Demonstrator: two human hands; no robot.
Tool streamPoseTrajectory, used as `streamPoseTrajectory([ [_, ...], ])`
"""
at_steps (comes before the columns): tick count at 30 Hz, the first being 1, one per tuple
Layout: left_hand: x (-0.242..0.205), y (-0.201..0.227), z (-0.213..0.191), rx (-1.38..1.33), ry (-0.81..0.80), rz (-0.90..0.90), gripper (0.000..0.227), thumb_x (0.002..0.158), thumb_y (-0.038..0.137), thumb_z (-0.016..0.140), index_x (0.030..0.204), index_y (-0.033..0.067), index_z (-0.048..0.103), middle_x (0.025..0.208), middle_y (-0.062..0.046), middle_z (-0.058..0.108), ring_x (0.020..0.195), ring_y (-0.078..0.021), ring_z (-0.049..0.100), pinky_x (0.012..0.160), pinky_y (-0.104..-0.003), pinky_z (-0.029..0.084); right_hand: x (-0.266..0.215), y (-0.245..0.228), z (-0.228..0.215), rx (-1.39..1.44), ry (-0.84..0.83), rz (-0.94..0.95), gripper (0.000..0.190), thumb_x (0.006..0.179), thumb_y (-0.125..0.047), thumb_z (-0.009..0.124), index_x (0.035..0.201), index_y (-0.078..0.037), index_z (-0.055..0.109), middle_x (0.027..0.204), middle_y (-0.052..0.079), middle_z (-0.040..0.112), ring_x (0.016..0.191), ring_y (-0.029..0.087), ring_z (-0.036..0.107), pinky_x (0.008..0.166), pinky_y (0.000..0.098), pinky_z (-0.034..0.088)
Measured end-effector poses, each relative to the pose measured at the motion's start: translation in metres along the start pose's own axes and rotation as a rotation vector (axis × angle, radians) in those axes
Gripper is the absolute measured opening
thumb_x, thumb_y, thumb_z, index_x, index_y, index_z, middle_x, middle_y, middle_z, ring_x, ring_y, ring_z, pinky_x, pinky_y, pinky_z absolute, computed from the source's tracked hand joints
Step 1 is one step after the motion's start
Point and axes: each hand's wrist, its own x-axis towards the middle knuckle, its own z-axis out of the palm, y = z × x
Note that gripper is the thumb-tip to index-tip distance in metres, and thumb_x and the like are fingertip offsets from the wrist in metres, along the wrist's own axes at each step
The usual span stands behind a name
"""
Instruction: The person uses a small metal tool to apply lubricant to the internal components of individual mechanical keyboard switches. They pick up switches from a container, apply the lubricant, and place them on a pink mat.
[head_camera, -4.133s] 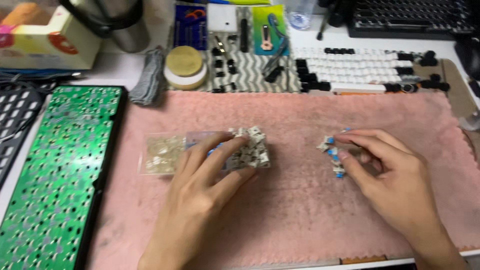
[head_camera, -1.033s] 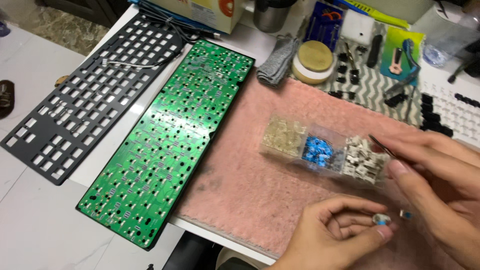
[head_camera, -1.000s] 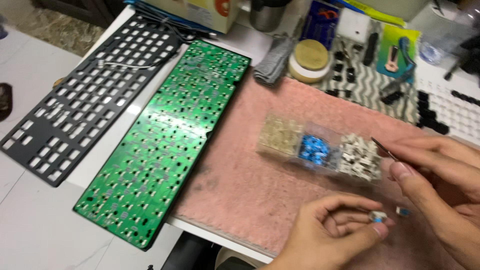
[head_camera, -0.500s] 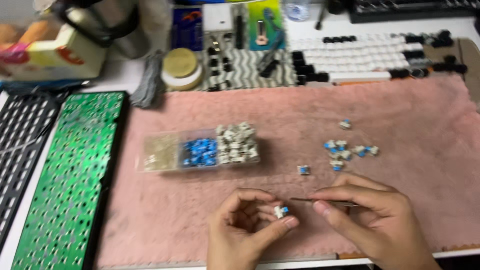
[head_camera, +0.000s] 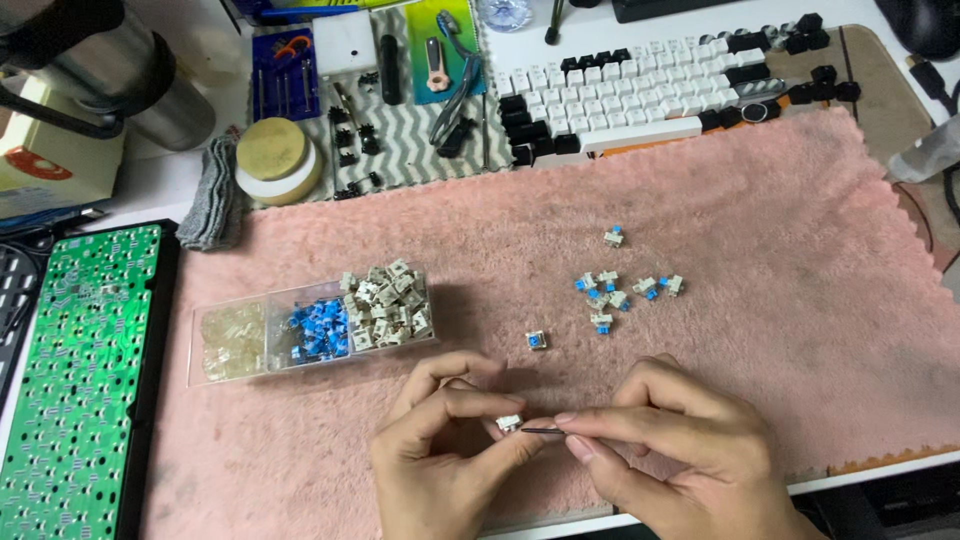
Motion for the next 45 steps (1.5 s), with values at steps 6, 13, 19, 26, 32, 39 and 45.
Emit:
streamPoseTrajectory([
  [6,-0.001,0.004,0.0,-0.08,0.003,-0.043,0.023,0.077,0.02,0.105,0.09,0.0145,0.088,0.117,-0.012,0.09,0.081,-0.0063,0.078,0.063,-0.019,0.063,-0.002,0.006,0.001,-0.045,0.007,-0.104,0.027,0.092,-0.012,0.09,0.118,-0.018,0.09,0.077,-0.002,0.061,0.062,0.008,0.054,0.055,0.0219,0.044],
  [13,-0.003,0.011,-0.005,-0.149,0.024,-0.083,0.023,0.077,0.014,0.106,0.092,0.0134,0.089,0.117,-0.012,0.091,0.083,-0.0053,0.079,0.066,-0.018,0.062,0.007,-0.006,0.004,-0.149,-0.03,-0.127,0.022,0.091,-0.018,0.089,0.112,-0.023,0.092,0.077,-0.003,0.062,0.063,0.008,0.055,0.058,0.022,0.044],
  [19,-0.004,0.011,-0.012,-0.159,0.009,-0.044,0.02,0.082,0.015,0.103,0.094,0.0123,0.087,0.117,-0.013,0.09,0.098,-0.0104,0.084,0.071,-0.02,0.065,0.007,-0.01,0.011,-0.222,-0.046,-0.103,0.03,0.09,-0.019,0.092,0.116,-0.031,0.091,0.078,-0.006,0.062,0.063,0.007,0.052,0.057,0.0207,0.043],
  [26,-0.004,0.014,-0.019,-0.16,-0.011,0.033,0.018,0.086,0.014,0.1,0.097,0.0097,0.086,0.118,-0.015,0.087,0.107,-0.0164,0.086,0.081,-0.023,0.068,0.006,-0.017,0.016,-0.171,-0.005,-0.098,0.023,0.089,-0.016,0.09,0.11,-0.023,0.092,0.075,-0.003,0.059,0.065,0.009,0.051,0.057,0.0224,0.038],
  [32,-0.005,0.016,-0.022,-0.149,-0.004,0.081,0.018,0.087,0.016,0.099,0.093,0.008,0.084,0.114,-0.016,0.087,0.106,-0.0202,0.088,0.091,-0.029,0.07,0.004,-0.025,0.021,-0.135,0.022,-0.095,0.021,0.088,-0.011,0.09,0.108,-0.017,0.091,0.074,-0.001,0.06,0.063,0.009,0.053,0.057,0.0209,0.04],
  [39,-0.004,0.016,-0.022,-0.144,-0.008,0.095,0.018,0.089,0.017,0.097,0.092,0.0097,0.081,0.114,-0.014,0.087,0.104,-0.0205,0.087,0.094,-0.031,0.069,0.0,-0.021,0.019,-0.155,0.026,-0.08,0.022,0.088,-0.013,0.09,0.109,-0.017,0.092,0.074,0.0,0.057,0.061,0.009,0.05,0.056,0.0219,0.036],
  [45,-0.004,0.014,-0.022,-0.153,-0.018,0.105,0.019,0.089,0.017,0.097,0.091,0.0085,0.08,0.113,-0.017,0.087,0.106,-0.0218,0.088,0.091,-0.03,0.071,0.002,-0.025,0.021,-0.145,0.024,-0.08,0.022,0.088,-0.011,0.089,0.109,-0.016,0.092,0.073,-0.001,0.058,0.062,0.009,0.051,0.057,0.0219,0.038],
])
